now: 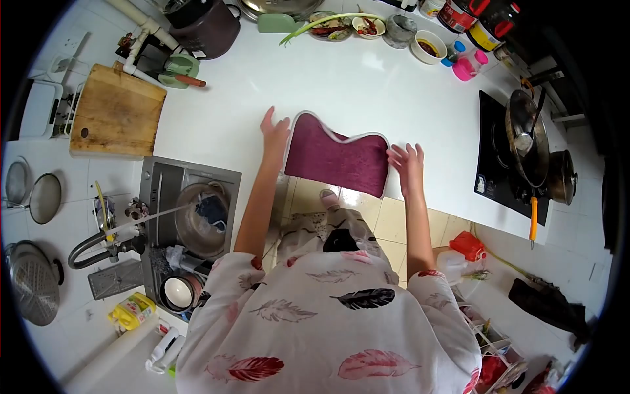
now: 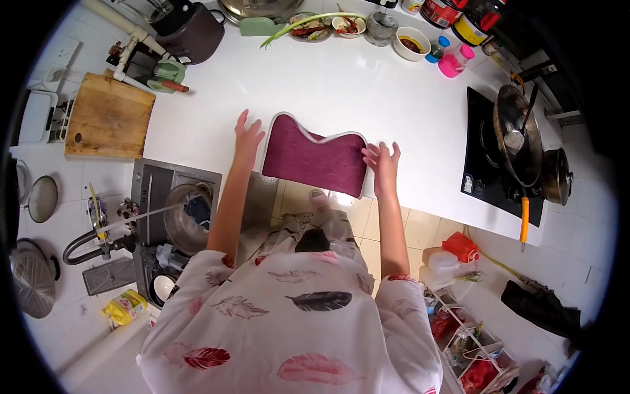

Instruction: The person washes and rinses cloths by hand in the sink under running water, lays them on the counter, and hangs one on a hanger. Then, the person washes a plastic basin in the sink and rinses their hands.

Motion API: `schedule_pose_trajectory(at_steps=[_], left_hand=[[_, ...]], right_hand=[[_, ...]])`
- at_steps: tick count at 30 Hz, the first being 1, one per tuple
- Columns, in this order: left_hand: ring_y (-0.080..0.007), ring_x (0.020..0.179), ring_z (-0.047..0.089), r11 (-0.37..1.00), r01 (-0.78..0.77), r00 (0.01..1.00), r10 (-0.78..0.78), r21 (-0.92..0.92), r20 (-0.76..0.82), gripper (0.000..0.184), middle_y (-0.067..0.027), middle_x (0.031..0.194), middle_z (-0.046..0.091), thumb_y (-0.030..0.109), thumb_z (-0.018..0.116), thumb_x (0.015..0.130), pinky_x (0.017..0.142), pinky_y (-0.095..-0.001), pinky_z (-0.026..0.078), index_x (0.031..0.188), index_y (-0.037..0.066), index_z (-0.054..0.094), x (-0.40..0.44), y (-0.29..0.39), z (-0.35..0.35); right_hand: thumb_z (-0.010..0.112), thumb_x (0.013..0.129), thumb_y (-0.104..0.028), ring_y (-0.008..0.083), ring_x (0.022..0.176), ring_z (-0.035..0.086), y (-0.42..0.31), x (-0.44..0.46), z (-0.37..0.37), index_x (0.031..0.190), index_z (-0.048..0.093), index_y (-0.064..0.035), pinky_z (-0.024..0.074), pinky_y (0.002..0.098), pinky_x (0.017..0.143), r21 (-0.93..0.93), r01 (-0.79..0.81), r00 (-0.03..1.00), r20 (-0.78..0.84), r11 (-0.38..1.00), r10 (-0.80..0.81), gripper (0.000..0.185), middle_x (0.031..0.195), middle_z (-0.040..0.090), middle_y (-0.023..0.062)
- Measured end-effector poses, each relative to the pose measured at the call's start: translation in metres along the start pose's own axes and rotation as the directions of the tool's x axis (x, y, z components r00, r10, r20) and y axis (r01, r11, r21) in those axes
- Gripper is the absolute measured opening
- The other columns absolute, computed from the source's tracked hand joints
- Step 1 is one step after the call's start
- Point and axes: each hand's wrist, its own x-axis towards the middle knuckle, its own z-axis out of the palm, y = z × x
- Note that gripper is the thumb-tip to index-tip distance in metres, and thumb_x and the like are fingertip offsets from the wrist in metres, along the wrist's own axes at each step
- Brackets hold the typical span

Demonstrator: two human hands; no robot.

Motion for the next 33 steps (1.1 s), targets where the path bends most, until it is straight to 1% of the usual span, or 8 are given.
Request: schedule_pose_trajectory(at_steps=[2, 4, 7, 13, 15, 17, 22, 33], left_hand=[[-0.0287, 0.106, 0.037, 0.555, -0.496, 0.843, 0.492, 0.668, 0.217, 0.031, -0.0165, 0.102, 0.046, 0.005, 0.047, 0.076, 0.086, -0.0352, 0.036, 0.106, 0.001, 0.045, 0.012, -0.034, -0.005], [-0.0329, 0.103, 0.038, 0.419, -0.623, 0.774, 0.453, 0.661, 0.443, 0.024, -0.0169, 0.104, 0.045, 0.006, 0.048, 0.073, 0.09, -0.0376, 0.031, 0.096, 0.003, 0.052, 0.0, -0.054, -0.007], [-0.033, 0.115, 0.029, -0.162, -0.661, 0.678, 0.289, 0.732, 0.676, 0.036, -0.0149, 0.124, 0.034, 0.02, 0.05, 0.077, 0.095, -0.0475, 0.023, 0.111, 0.009, 0.047, -0.03, -0.078, -0.008], [-0.0277, 0.122, 0.023, -0.153, -0.705, 0.65, 0.249, 0.692, 0.718, 0.046, -0.0134, 0.132, 0.025, 0.026, 0.048, 0.079, 0.098, -0.0495, 0.016, 0.122, 0.014, 0.038, -0.015, -0.061, -0.012], [-0.0269, 0.122, 0.022, -0.15, -0.699, 0.658, 0.247, 0.699, 0.711, 0.046, -0.0134, 0.132, 0.025, 0.027, 0.047, 0.08, 0.098, -0.0494, 0.015, 0.123, 0.013, 0.037, -0.014, -0.062, -0.017], [-0.0261, 0.123, 0.021, -0.149, -0.699, 0.659, 0.246, 0.7, 0.711, 0.047, -0.0134, 0.132, 0.025, 0.028, 0.047, 0.081, 0.099, -0.0494, 0.014, 0.123, 0.012, 0.036, -0.011, -0.062, -0.019], [-0.0243, 0.124, 0.019, -0.165, -0.706, 0.654, 0.219, 0.689, 0.724, 0.05, -0.0131, 0.133, 0.023, 0.03, 0.045, 0.082, 0.101, -0.0447, 0.013, 0.125, 0.008, 0.033, -0.02, -0.063, -0.037], [-0.0256, 0.123, 0.021, 0.044, -0.579, 0.721, 0.493, 0.814, 0.486, 0.042, -0.0111, 0.13, 0.028, 0.022, 0.047, 0.079, 0.101, -0.0468, 0.011, 0.118, 0.007, 0.042, -0.051, -0.026, -0.072]], right_hand=[[0.045, 0.079, -0.014, 0.0254, 0.091, 0.053, 0.017, 0.009, 0.005, 0.121, 0.028, -0.0009, 0.0429, 0.0326, 0.076, -0.383, 0.276, 0.955, 0.004, 0.882, -0.297, 0.047, 0.106, 0.05, 0.0185], [0.047, 0.073, -0.006, 0.0301, 0.093, 0.051, 0.035, 0.012, 0.007, 0.107, 0.048, -0.0018, 0.0404, 0.0343, 0.08, -0.713, 0.624, 0.698, 0.324, 0.319, -0.639, 0.034, 0.106, 0.051, 0.0167], [0.048, 0.075, -0.011, 0.0268, 0.115, 0.035, 0.053, -0.001, 0.028, 0.111, 0.047, -0.0083, 0.0229, 0.0466, 0.095, -0.665, 0.74, 0.582, 0.707, -0.099, -0.403, 0.036, 0.122, 0.04, 0.0114], [0.042, 0.082, -0.03, 0.0268, 0.123, 0.022, 0.072, 0.064, 0.035, 0.124, 0.035, -0.0139, 0.0133, 0.0525, 0.097, -0.709, 0.576, 0.64, 0.701, -0.407, -0.315, 0.045, 0.132, 0.028, 0.0084], [0.04, 0.084, -0.028, 0.0294, 0.123, 0.021, 0.07, 0.088, 0.029, 0.126, 0.032, -0.0112, 0.0128, 0.0544, 0.096, -0.948, 0.304, 0.805, 0.307, -0.091, -0.508, 0.046, 0.132, 0.027, 0.01], [0.038, 0.084, -0.026, 0.0314, 0.122, 0.022, 0.067, 0.098, 0.02, 0.127, 0.029, -0.0089, 0.0112, 0.055, 0.096, -0.972, 0.236, 0.712, 0.179, -0.009, -0.679, 0.046, 0.132, 0.027, 0.011], [0.034, 0.085, -0.026, 0.0236, 0.124, 0.019, 0.059, 0.041, 0.031, 0.129, 0.025, -0.0113, 0.0095, 0.048, 0.099, -0.812, 0.511, 0.681, 0.583, -0.283, -0.442, 0.047, 0.135, 0.022, 0.0075], [0.046, 0.074, -0.012, 0.0328, 0.122, 0.02, 0.086, 0.022, 0.097, 0.123, 0.031, -0.004, 0.0124, 0.0526, 0.095, -0.815, 0.469, 0.576, 0.574, -0.34, -0.581, 0.051, 0.129, 0.027, 0.0175]])
